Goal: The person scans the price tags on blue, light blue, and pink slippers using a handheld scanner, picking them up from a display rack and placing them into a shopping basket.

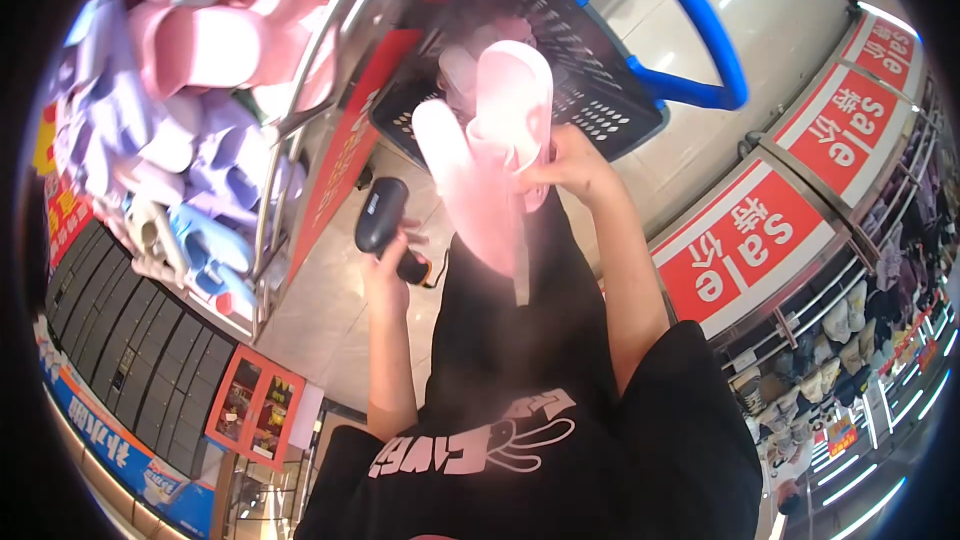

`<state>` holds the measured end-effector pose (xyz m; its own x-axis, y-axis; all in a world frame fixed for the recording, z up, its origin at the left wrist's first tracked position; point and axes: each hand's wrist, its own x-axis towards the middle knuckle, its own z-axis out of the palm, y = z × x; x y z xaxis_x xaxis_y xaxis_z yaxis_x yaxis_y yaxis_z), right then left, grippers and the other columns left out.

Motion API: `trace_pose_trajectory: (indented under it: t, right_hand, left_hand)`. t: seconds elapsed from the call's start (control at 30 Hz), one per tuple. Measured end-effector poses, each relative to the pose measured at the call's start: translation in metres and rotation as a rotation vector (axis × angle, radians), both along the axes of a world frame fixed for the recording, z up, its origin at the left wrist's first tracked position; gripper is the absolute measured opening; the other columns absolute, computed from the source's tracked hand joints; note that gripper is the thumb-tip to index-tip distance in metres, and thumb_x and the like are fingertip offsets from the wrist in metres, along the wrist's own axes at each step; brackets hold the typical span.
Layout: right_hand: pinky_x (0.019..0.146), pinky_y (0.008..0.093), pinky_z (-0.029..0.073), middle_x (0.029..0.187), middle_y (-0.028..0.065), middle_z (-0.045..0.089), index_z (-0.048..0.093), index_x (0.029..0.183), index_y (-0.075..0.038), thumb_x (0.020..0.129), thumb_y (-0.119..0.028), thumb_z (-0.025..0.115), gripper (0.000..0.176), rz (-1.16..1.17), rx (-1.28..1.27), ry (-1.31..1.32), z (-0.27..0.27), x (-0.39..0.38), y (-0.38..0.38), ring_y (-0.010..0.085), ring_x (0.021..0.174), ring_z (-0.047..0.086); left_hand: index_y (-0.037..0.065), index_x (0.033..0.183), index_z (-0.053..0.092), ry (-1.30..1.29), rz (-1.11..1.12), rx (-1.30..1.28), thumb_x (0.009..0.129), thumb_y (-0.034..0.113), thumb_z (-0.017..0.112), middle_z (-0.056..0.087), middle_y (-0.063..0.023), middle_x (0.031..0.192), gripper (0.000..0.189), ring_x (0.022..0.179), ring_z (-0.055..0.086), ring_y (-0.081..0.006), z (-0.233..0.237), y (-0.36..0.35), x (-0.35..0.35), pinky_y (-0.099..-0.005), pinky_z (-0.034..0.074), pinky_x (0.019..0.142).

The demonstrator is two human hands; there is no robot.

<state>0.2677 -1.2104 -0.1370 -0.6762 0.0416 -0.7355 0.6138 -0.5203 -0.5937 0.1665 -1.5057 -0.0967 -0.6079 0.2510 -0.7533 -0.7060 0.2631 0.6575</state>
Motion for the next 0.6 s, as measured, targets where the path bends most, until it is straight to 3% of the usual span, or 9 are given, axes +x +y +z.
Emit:
trace_pose_trajectory:
  t: [0.07, 0.1, 0.17, 0.27, 0.33, 0.4, 0.43, 0.53, 0.6]
  right_hand:
    - [0.078, 0.0291, 0.052, 0.095, 0.0066, 0.07, 0.068, 0.103, 0.003, 0.059, -0.003, 0.083, 0.048, 0.021, -0.026, 0.05, 0.056, 0.0, -0.002, 0.0149, 0.087, 0.066]
    - [0.08, 0.0301, 0.052, 0.098, 0.0069, 0.07, 0.067, 0.107, 0.003, 0.057, -0.001, 0.083, 0.053, 0.036, -0.069, 0.087, 0.083, -0.001, -0.003, 0.0154, 0.091, 0.065]
    - [0.082, 0.0309, 0.052, 0.101, 0.007, 0.069, 0.066, 0.109, 0.003, 0.056, 0.001, 0.084, 0.056, 0.052, -0.017, 0.188, 0.131, -0.007, -0.01, 0.016, 0.093, 0.064]
    - [0.097, 0.0342, 0.046, 0.116, 0.0076, 0.064, 0.058, 0.123, 0.002, 0.055, 0.002, 0.085, 0.073, 0.083, 0.095, 0.298, 0.187, -0.007, -0.032, 0.0184, 0.111, 0.059]
    - [0.102, 0.035, 0.042, 0.124, 0.0079, 0.06, 0.051, 0.13, 0.001, 0.056, 0.0, 0.086, 0.082, 0.048, 0.091, 0.376, 0.216, -0.006, -0.052, 0.0192, 0.117, 0.056]
    - [0.103, 0.0356, 0.042, 0.127, 0.0082, 0.058, 0.047, 0.133, 0.001, 0.057, -0.001, 0.087, 0.085, 0.114, 0.087, 0.342, 0.223, 0.004, -0.068, 0.0195, 0.117, 0.056]
    - [0.103, 0.0363, 0.042, 0.128, 0.009, 0.057, 0.045, 0.135, 0.001, 0.06, -0.003, 0.086, 0.086, 0.221, 0.057, 0.312, 0.228, 0.008, -0.072, 0.0194, 0.118, 0.056]
    - [0.091, 0.0364, 0.049, 0.117, 0.0083, 0.062, 0.053, 0.127, 0.0, 0.066, -0.018, 0.087, 0.072, 0.239, -0.006, 0.384, 0.232, 0.022, -0.089, 0.017, 0.106, 0.06]
    - [0.095, 0.0394, 0.048, 0.127, 0.0121, 0.058, 0.046, 0.135, -0.001, 0.066, -0.022, 0.088, 0.084, 0.288, -0.179, 0.386, 0.221, 0.033, -0.085, 0.0213, 0.112, 0.059]
  left_hand:
    - [-0.002, 0.123, 0.051, 0.006, 0.142, 0.145, 0.088, 0.01, 0.064, 0.059, -0.0145, 0.117, 0.039, 0.099, 0.062, -0.0235, 0.039, 0.013, -0.013, -0.0332, 0.055, 0.061]
    - [-0.002, 0.123, 0.051, 0.029, 0.151, 0.167, 0.088, 0.01, 0.064, 0.059, -0.0145, 0.117, 0.039, 0.099, 0.062, -0.0235, 0.054, 0.014, -0.015, -0.0332, 0.055, 0.061]
    - [-0.001, 0.125, 0.053, 0.007, 0.236, 0.31, 0.082, 0.003, 0.069, 0.059, -0.008, 0.119, 0.046, 0.105, 0.06, -0.0173, 0.085, 0.01, -0.017, -0.0323, 0.052, 0.081]
    - [0.0, 0.129, 0.051, 0.034, 0.19, 0.517, 0.079, 0.001, 0.072, 0.06, -0.0069, 0.118, 0.054, 0.111, 0.057, -0.0178, 0.136, 0.011, -0.012, -0.0337, 0.049, 0.09]
    - [0.0, 0.13, 0.05, 0.142, 0.225, 0.508, 0.075, 0.001, 0.076, 0.06, -0.0063, 0.118, 0.062, 0.107, 0.059, -0.0178, 0.169, 0.01, -0.01, -0.0316, 0.05, 0.087]
    - [0.002, 0.132, 0.048, 0.099, 0.198, 0.502, 0.071, 0.008, 0.084, 0.059, -0.0069, 0.119, 0.071, 0.11, 0.057, -0.0208, 0.189, -0.005, -0.004, -0.0358, 0.048, 0.093]
    - [0.0, 0.126, 0.052, 0.172, 0.208, 0.434, 0.067, 0.0, 0.079, 0.062, -0.0056, 0.111, 0.065, 0.097, 0.061, -0.0163, 0.19, -0.015, 0.0, -0.0302, 0.052, 0.079]
    - [0.0, 0.122, 0.056, 0.326, 0.2, 0.248, 0.063, -0.002, 0.082, 0.063, -0.0041, 0.105, 0.065, 0.093, 0.06, -0.014, 0.219, -0.04, 0.018, -0.0302, 0.051, 0.079]
    - [0.0, 0.12, 0.057, 0.382, 0.194, 0.259, 0.061, -0.001, 0.084, 0.063, -0.0037, 0.103, 0.065, 0.093, 0.06, -0.0137, 0.234, -0.062, 0.029, -0.0304, 0.051, 0.08]
